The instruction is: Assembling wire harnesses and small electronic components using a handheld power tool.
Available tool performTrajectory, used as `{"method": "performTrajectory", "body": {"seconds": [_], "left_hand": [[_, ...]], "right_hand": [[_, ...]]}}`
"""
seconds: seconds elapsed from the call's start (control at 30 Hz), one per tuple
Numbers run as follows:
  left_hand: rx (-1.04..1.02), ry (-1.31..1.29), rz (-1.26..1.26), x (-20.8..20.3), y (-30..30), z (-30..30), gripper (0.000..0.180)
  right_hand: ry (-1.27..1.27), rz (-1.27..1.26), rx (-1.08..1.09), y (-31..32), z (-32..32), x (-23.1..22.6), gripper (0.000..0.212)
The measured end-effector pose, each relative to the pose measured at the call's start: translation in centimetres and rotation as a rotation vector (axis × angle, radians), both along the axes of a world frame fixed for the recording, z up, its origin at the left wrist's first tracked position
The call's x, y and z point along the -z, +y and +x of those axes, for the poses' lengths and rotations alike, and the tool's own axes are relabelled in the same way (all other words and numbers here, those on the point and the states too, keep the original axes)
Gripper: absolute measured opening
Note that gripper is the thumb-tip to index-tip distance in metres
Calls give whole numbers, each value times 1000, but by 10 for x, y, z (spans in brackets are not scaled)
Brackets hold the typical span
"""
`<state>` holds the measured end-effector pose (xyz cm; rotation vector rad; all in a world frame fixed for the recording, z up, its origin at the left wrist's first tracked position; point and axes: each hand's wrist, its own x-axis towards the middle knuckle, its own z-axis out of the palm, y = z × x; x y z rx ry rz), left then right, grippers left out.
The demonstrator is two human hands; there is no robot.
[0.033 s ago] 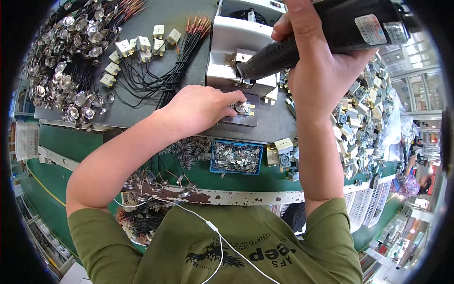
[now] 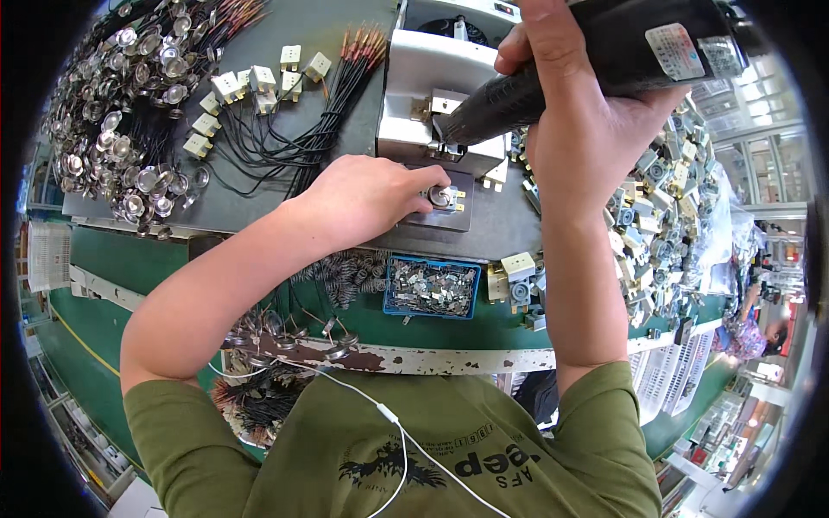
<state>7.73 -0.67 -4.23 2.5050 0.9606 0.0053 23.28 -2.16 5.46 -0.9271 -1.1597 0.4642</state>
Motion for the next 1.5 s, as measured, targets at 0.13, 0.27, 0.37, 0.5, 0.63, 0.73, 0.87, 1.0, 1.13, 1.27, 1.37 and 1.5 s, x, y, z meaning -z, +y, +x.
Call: {"method": "performTrajectory", "body": {"seconds": [0.13, 0.27, 0.37, 0.5, 0.63, 0.73, 0.87, 1.0, 1.13, 1.27, 1.37, 1.5], "left_hand": [[6, -39, 18, 2, -1, -2, 36], [-11, -19, 13, 3, -2, -2, 36], [-2, -64, 17, 8, 0, -4, 33], [11, -57, 7, 3, -1, -2, 33], [-13, -45, -4, 3, -2, -3, 33], [6, -176, 63, 14, -2, -6, 35], [-24, -222, 105, 23, -5, -12, 37], [-35, -98, 73, 11, -5, -7, 37], [-25, -41, 28, 2, -1, -4, 36], [-20, -66, 52, 4, -2, -5, 36], [-40, -24, 26, 1, -3, -4, 36], [-34, -37, 40, 1, -3, -5, 36]], "right_hand": [[-57, 102, 65, 10, -3, 9, 42], [-8, 15, 95, -7, -18, 1, 49], [-144, -230, -130, -1, 6, -13, 71], [-117, -85, -480, 21, 22, -23, 93], [-107, 29, -680, 33, 2, -16, 84], [-23, 86, -211, 22, -5, -5, 47], [-67, 37, -175, 7, -1, 2, 44], [-86, 68, -115, -11, 19, 8, 14], [-90, -132, -83, -25, 14, 8, 16], [-64, -131, -80, -23, 13, 14, 17], [-21, -90, 8, -11, 10, 25, 21], [172, 198, -385, -12, 11, 28, 27]]}}
